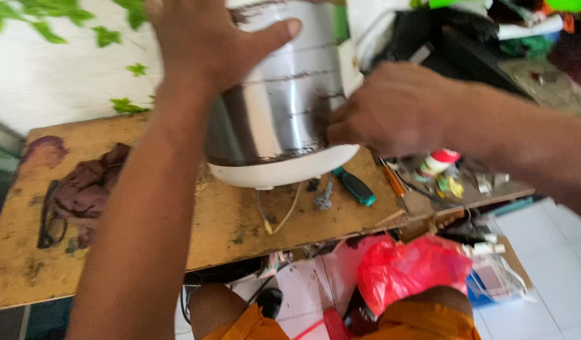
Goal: The person uses a screwdriver to unscrew the base of a white electric appliance, then uses a knife to pry open the casing and separate the top section from the base.
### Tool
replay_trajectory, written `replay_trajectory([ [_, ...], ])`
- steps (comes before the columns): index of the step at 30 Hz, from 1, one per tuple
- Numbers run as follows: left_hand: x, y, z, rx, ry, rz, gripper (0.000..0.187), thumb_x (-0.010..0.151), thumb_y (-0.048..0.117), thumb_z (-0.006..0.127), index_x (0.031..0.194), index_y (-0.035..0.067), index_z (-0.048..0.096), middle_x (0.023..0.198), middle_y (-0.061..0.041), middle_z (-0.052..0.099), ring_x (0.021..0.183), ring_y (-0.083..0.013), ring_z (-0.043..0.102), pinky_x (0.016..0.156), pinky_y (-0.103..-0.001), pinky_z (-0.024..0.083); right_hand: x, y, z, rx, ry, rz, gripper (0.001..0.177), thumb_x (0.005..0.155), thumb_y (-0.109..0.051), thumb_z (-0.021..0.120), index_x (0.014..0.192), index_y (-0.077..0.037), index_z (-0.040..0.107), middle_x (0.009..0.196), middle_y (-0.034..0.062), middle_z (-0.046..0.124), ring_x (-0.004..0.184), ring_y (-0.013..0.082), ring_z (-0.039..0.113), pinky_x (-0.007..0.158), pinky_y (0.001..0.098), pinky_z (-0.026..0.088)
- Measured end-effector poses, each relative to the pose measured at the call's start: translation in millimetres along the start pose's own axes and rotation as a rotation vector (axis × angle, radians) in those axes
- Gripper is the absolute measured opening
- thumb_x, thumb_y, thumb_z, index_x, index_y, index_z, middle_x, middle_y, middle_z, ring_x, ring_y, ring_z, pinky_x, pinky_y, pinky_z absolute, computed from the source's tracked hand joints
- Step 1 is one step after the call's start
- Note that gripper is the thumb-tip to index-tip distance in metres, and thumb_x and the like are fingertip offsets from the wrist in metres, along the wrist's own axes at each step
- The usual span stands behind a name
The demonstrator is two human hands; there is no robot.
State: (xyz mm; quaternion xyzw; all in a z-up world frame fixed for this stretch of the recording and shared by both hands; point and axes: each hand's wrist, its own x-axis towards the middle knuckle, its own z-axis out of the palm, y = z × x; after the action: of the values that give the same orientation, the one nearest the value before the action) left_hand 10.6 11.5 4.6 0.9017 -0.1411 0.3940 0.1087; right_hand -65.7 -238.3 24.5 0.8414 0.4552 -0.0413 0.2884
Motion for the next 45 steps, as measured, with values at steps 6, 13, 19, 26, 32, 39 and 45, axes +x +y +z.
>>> replay_trajectory([
  [6, -4.5, 5.5, 5.2, 0.007, 0.036, -0.004, 0.104, 0.089, 0.085, 0.094, 0.154, 0.024, 0.042, 0.157, -0.011, 0.045, 0.139, -0.0456, 0.047, 0.094, -0.081, 0.038, -23.6, -50.7, 72.0, 0.051, 0.436, 0.266, 0.016, 0.084, -0.009, 0.064, 0.094, -0.014, 0.053, 0.075, 0.0032, 0.055, 0.067, 0.028, 0.059, 0.039, 0.0455, 0.044],
  [13, -11.9, 15.3, -2.3, 0.036, 0.123, -0.072, 0.1, 0.079, 0.086, 0.095, 0.147, 0.025, 0.053, 0.15, -0.007, 0.052, 0.13, -0.0453, 0.049, 0.088, -0.076, 0.041, -26.4, -51.7, 97.3, -0.054, 0.489, 0.322, 0.031, 0.078, -0.006, 0.072, 0.101, -0.016, 0.054, 0.077, 0.0002, 0.051, 0.067, 0.0171, 0.054, 0.034, 0.0312, 0.046],
  [19, -12.9, 31.5, -11.7, 0.044, -0.003, -0.155, 0.103, 0.09, 0.089, 0.09, 0.159, 0.03, 0.041, 0.162, -0.014, 0.03, 0.147, -0.0466, 0.03, 0.102, -0.084, 0.03, -16.5, -83.8, 41.8, 0.035, 0.496, 0.294, 0.019, 0.089, -0.011, 0.071, 0.084, -0.014, 0.053, 0.07, 0.0017, 0.052, 0.061, 0.0211, 0.051, 0.039, 0.0383, 0.045],
  [26, -20.5, 11.2, -9.4, 0.057, 0.018, -0.158, 0.109, 0.093, 0.091, 0.09, 0.162, 0.027, 0.035, 0.16, -0.02, 0.025, 0.144, -0.048, 0.034, 0.101, -0.08, 0.036, -38.6, -64.3, 94.3, 0.348, 0.755, 0.389, 0.044, 0.094, -0.004, 0.067, 0.137, -0.012, 0.067, 0.093, 0.0048, 0.066, 0.079, 0.0274, 0.065, 0.053, 0.0421, 0.049],
  [32, -21.4, 5.7, -3.0, 0.07, -0.023, -0.18, 0.113, 0.098, 0.096, 0.086, 0.167, 0.028, 0.028, 0.164, -0.02, 0.016, 0.151, -0.0534, 0.029, 0.107, -0.083, 0.032, -31.5, -60.3, 117.3, 0.44, 0.983, 0.359, 0.042, 0.094, 0.011, 0.06, 0.131, -0.006, 0.069, 0.089, 0.0068, 0.068, 0.074, 0.0272, 0.065, 0.06, 0.0408, 0.048],
  [39, -20.9, 2.8, 0.3, 0.048, 0.034, -0.164, 0.109, 0.094, 0.092, 0.093, 0.164, 0.03, 0.038, 0.163, -0.018, 0.018, 0.15, -0.0494, 0.029, 0.105, -0.083, 0.033, -27.9, -55.7, 115.2, 0.259, 0.925, 0.374, 0.04, 0.095, 0.002, 0.066, 0.132, -0.015, 0.07, 0.104, 0.0049, 0.073, 0.088, 0.0288, 0.07, 0.057, 0.0414, 0.048],
  [45, -17.7, 3.5, -2.0, 0.032, 0.067, -0.13, 0.105, 0.088, 0.086, 0.096, 0.157, 0.026, 0.044, 0.159, -0.014, 0.033, 0.142, -0.0465, 0.036, 0.099, -0.082, 0.035, -31.8, -49.1, 92.2, 0.161, 0.759, 0.393, 0.049, 0.082, 0.0, 0.066, 0.127, -0.02, 0.072, 0.091, -0.0003, 0.069, 0.073, 0.0277, 0.067, 0.042, 0.0428, 0.039],
])
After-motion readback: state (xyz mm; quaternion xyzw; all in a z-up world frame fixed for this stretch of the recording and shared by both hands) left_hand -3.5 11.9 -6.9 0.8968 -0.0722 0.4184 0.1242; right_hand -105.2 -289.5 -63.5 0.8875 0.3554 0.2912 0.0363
